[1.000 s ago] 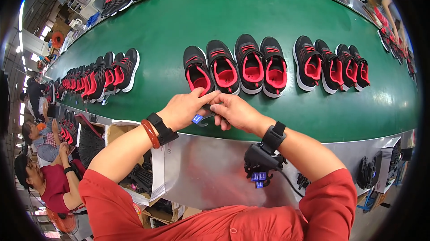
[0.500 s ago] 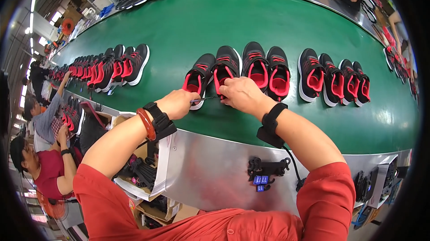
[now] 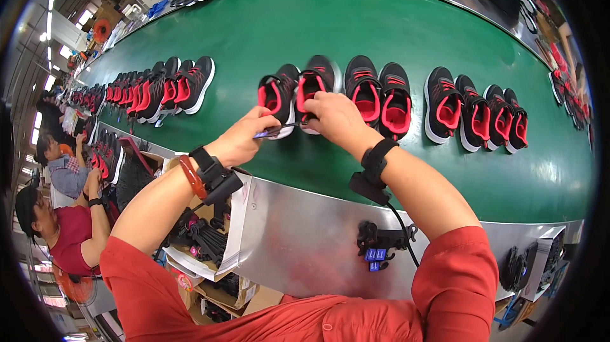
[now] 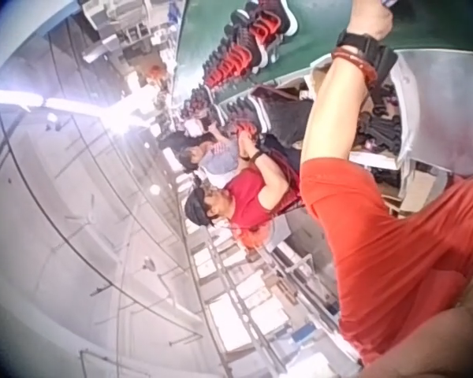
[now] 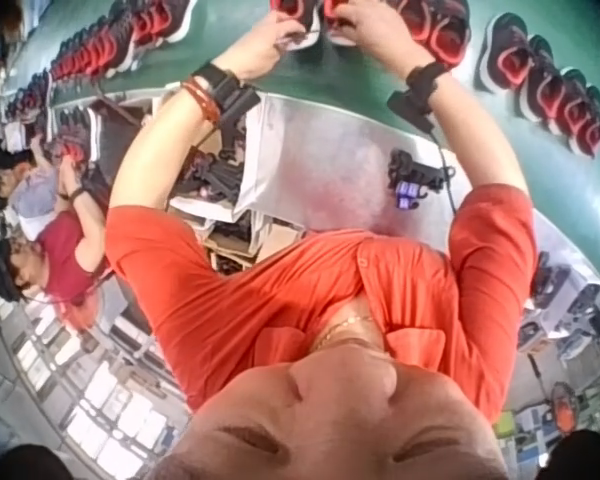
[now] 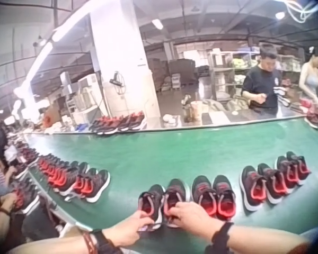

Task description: Insert plastic stays into shoes on a conveyor belt and then cut up cardboard boxes.

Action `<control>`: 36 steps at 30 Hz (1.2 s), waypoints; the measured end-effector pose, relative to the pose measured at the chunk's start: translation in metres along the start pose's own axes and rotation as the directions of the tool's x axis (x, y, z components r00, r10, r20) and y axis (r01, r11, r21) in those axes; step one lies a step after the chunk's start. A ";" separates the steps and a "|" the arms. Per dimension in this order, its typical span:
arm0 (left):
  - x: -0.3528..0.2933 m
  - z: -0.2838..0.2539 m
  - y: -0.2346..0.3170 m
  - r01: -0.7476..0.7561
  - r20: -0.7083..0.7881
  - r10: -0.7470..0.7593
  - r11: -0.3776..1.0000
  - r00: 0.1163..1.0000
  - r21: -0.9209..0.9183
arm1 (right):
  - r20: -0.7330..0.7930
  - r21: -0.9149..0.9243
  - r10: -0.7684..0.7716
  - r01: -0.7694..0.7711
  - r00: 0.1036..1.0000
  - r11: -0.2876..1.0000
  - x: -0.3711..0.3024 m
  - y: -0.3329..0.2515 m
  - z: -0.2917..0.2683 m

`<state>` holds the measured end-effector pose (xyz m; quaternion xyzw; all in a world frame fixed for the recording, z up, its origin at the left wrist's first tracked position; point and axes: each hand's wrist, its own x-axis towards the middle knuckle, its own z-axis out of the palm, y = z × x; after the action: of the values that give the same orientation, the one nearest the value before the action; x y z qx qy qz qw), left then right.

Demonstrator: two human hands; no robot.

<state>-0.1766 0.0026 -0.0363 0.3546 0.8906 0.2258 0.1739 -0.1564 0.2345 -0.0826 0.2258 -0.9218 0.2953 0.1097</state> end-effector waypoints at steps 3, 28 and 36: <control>0.004 0.009 0.013 0.046 0.027 -0.049 0.994 0.998 0.097 | 0.029 0.253 0.043 -0.049 0.999 0.966 -0.012 0.019 0.010; 0.099 0.101 0.074 -0.200 -0.140 0.195 0.980 0.971 -0.021 | 0.590 0.060 0.218 -0.311 0.777 0.948 -0.243 0.006 -0.102; 0.087 0.108 0.078 -0.210 -0.185 0.211 0.977 0.960 0.026 | 0.506 0.584 0.503 -0.708 0.700 0.397 -0.179 0.013 -0.102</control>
<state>-0.1430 0.1449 -0.0986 0.4251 0.8609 0.2725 0.0634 0.0015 0.3674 -0.0672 -0.0694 -0.7373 0.6331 -0.2252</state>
